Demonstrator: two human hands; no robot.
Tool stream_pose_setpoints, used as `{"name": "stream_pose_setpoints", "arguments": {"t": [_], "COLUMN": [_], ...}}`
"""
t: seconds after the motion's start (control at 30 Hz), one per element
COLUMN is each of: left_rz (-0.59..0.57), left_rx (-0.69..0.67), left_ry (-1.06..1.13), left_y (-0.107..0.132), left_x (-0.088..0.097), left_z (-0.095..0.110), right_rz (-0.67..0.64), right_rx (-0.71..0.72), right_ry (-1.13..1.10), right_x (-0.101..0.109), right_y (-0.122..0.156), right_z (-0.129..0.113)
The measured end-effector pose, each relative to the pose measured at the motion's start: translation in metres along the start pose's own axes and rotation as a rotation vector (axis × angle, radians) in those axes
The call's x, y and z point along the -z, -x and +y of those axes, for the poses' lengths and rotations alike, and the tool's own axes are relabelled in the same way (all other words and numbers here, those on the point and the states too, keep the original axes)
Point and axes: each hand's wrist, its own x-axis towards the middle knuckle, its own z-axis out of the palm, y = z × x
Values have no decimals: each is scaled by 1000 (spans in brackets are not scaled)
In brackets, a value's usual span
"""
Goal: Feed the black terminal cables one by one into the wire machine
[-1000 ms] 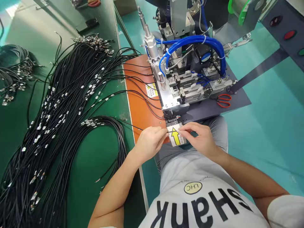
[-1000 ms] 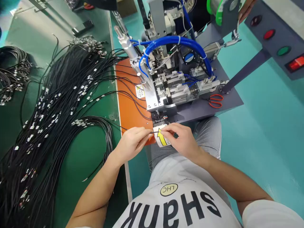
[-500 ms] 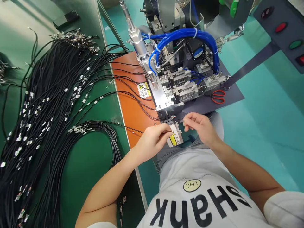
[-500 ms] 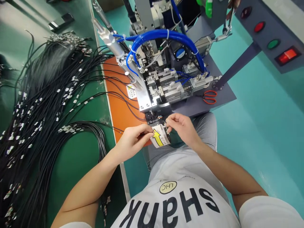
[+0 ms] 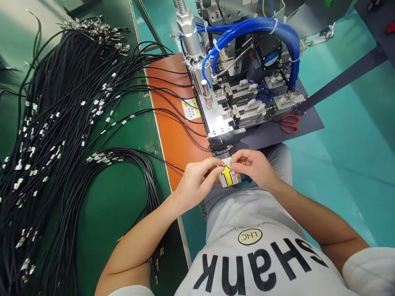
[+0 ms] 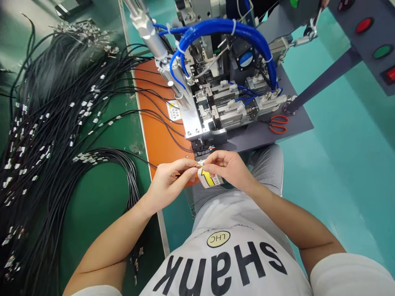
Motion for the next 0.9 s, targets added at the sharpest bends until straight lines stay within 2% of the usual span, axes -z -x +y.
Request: {"name": "stream_pose_setpoints", "arguments": {"t": [0.27,0.37,0.47,0.53,0.7,0.8,0.9], "left_rz": [55,61,63,67,54,35,38], "left_rx": [30,24,-33,-70,-91,-95,-97], "left_ry": [202,219,131,68,31,32,21], "left_y": [2,3,6,7,7,7,7], "left_x": [-6,-5,-5,-6,-7,-5,-4], "left_z": [-7,-8,-10,-12,-13,-11,-10], "right_rz": [114,104,75,52,-73,-37,-13], "right_rx": [107,135,200,343,805,951,1004], "right_ry": [90,182,290,458,1064,1230,1279], "right_x": [-18,-12,0,7,11,9,9], "right_y": [2,2,3,3,6,8,8], "right_z": [10,9,0,-10,-28,-31,-31]}}
